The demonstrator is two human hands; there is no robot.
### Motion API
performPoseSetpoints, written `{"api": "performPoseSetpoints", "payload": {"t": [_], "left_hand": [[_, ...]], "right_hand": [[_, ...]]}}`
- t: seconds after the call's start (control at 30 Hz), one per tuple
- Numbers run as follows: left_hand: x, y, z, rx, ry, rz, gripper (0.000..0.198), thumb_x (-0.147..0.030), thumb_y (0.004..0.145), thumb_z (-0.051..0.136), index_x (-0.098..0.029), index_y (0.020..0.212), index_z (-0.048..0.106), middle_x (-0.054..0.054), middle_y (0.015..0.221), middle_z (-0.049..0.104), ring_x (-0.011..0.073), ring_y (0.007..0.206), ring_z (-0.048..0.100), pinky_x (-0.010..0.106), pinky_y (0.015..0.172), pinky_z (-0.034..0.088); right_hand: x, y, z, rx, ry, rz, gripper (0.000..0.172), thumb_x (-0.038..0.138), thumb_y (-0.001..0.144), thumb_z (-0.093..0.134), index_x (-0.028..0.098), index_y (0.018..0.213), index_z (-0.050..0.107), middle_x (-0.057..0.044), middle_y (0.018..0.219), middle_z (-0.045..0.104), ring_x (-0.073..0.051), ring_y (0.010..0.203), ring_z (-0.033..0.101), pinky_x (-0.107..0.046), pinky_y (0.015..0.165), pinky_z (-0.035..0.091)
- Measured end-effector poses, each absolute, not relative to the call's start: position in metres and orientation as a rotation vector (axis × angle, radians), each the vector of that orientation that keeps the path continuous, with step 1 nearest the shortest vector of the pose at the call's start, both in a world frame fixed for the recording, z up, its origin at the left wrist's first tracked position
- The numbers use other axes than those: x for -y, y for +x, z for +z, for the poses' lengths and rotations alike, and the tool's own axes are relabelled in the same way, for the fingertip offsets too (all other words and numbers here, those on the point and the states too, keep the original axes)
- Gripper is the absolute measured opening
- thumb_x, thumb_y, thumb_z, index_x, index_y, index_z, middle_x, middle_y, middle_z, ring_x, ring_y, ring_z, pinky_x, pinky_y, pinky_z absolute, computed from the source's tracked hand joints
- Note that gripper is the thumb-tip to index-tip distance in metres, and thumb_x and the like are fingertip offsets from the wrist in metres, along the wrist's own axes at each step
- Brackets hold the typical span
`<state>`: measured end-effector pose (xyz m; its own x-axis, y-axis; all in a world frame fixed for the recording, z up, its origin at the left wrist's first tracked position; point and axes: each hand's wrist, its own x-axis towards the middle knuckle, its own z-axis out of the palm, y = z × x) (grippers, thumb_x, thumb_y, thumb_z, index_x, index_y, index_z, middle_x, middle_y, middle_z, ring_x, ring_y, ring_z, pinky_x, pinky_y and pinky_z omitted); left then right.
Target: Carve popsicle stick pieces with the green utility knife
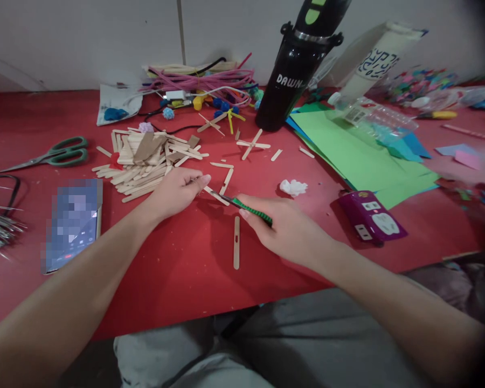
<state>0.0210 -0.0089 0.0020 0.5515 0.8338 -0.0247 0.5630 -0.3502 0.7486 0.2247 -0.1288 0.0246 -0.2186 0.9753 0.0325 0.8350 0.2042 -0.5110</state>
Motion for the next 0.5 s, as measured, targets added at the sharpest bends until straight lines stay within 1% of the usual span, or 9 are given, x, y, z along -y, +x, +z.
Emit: {"api": "performPoseSetpoints", "payload": {"t": [0.13,0.27,0.33,0.4,0.5], "left_hand": [[0.0101,0.0233,0.0063,-1.21,2.087,0.448,0.043,-0.043,0.089,0.044,-0.019,0.056,0.028,-0.006,0.052,0.023,0.008,0.05,0.024,0.027,0.051,0.021],[0.01,0.0249,0.0099,-1.281,2.091,0.401,0.043,-0.043,0.089,0.043,-0.019,0.055,0.031,-0.005,0.05,0.024,0.0082,0.048,0.026,0.028,0.051,0.022],[0.0094,0.025,0.0096,-1.29,2.094,0.393,0.043,-0.043,0.089,0.043,-0.019,0.055,0.031,-0.005,0.049,0.024,0.0082,0.048,0.026,0.028,0.051,0.022],[0.009,0.0249,0.0088,-1.288,2.099,0.394,0.043,-0.043,0.089,0.043,-0.019,0.055,0.03,-0.006,0.049,0.024,0.0081,0.047,0.025,0.028,0.051,0.022],[0.0089,0.0248,0.0081,-1.284,2.121,0.412,0.044,-0.043,0.088,0.044,-0.019,0.055,0.028,-0.005,0.05,0.021,0.0082,0.048,0.023,0.028,0.05,0.021]], "right_hand": [[0.1333,0.2221,0.0222,2.238,-1.749,0.355,0.036,0.021,0.094,0.042,0.021,0.125,0.06,-0.006,0.092,0.071,-0.021,0.08,0.067,-0.028,0.066,0.044],[0.1372,0.2186,0.0217,2.287,-1.845,0.151,0.039,0.024,0.095,0.04,0.02,0.129,0.058,-0.007,0.086,0.068,-0.022,0.071,0.065,-0.028,0.058,0.04],[0.1373,0.219,0.021,2.284,-1.86,0.107,0.04,0.025,0.096,0.04,0.019,0.131,0.058,-0.007,0.085,0.068,-0.022,0.069,0.065,-0.029,0.056,0.039],[0.1359,0.2215,0.0202,2.243,-1.811,0.195,0.039,0.024,0.096,0.041,0.019,0.13,0.058,-0.008,0.092,0.071,-0.022,0.075,0.067,-0.029,0.06,0.042],[0.133,0.2261,0.019,2.148,-1.679,0.455,0.034,0.026,0.097,0.041,0.019,0.124,0.061,-0.006,0.102,0.072,-0.018,0.085,0.068,-0.025,0.068,0.047]]}}
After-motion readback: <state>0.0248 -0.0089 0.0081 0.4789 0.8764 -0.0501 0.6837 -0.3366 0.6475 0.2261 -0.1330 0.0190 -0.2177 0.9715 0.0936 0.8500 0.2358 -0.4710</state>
